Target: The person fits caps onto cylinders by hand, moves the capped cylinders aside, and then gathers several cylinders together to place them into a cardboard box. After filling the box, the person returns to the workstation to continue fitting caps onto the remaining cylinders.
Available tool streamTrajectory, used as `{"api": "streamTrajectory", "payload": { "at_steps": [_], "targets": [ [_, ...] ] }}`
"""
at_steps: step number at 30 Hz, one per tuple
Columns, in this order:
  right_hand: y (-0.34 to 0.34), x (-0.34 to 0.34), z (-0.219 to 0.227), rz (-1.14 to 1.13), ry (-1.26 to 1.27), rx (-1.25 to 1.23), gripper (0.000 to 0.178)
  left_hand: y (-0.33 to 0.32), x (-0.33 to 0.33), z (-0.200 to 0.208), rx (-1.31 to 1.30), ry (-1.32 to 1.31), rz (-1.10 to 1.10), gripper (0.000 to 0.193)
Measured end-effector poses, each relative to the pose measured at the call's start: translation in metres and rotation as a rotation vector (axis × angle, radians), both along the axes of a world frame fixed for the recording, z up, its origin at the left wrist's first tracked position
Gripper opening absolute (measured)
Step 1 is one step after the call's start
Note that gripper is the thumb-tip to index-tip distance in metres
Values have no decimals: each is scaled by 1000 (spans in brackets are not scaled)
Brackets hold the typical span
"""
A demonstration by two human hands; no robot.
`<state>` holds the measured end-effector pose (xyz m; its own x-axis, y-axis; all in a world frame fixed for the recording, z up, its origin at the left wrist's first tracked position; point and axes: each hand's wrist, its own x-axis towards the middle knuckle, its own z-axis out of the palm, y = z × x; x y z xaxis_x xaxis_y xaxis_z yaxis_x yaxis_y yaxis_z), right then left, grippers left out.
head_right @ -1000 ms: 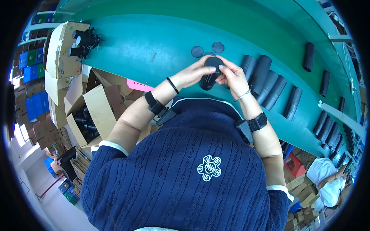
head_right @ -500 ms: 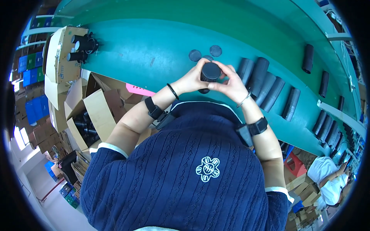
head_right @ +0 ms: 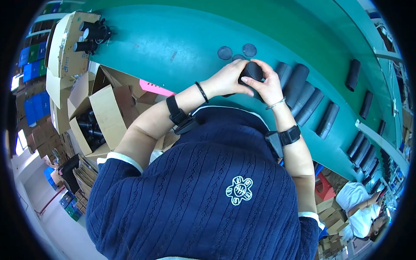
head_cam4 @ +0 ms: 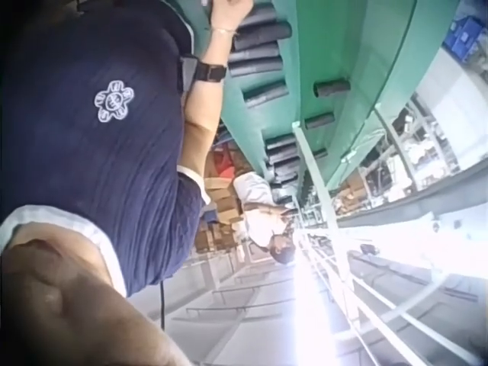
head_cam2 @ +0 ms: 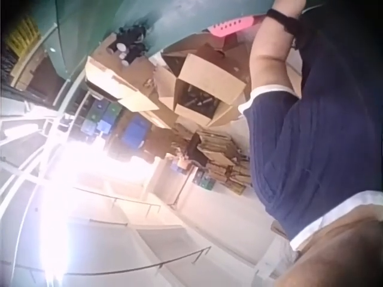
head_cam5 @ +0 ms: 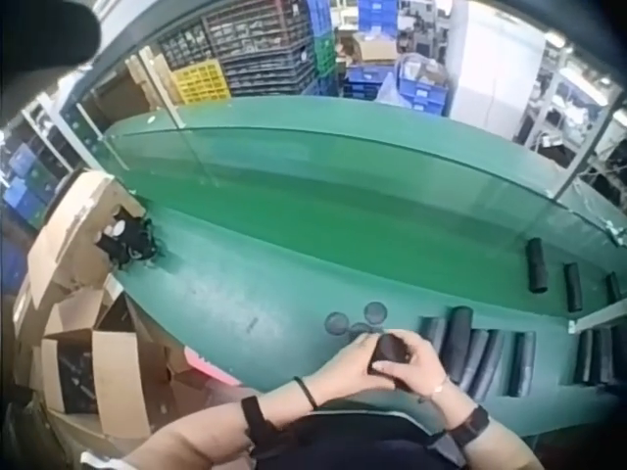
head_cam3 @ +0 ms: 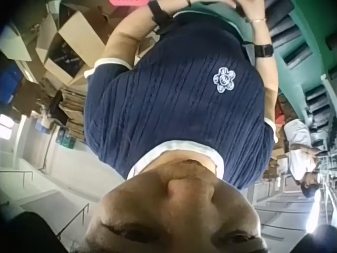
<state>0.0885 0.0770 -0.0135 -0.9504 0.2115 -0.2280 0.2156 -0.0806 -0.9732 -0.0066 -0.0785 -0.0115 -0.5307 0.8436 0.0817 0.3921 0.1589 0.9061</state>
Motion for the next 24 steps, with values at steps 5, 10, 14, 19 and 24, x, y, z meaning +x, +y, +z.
{"api": "streamTrajectory", "payload": {
  "at_steps": [5, 10, 14, 19, 24],
  "targets": [
    [-2, 4, -5, -23, -15, 200, 57, 7, 0, -1, -149, -5, 23, 54],
    [15, 9, 24, 182, -218, -91, 55, -3, -4, 21, -385, 77, -91, 54],
    [22, 7, 18, 154, -380, -193, 53, -12, -6, 28, -487, 231, -190, 48],
    [13, -2, 13, 278, -294, -79, 43, -19, -7, 33, -523, 279, -216, 44],
    [-3, -9, 22, 398, -284, 222, 42, -28, 0, 29, -550, 353, -240, 45]
  ]
}}
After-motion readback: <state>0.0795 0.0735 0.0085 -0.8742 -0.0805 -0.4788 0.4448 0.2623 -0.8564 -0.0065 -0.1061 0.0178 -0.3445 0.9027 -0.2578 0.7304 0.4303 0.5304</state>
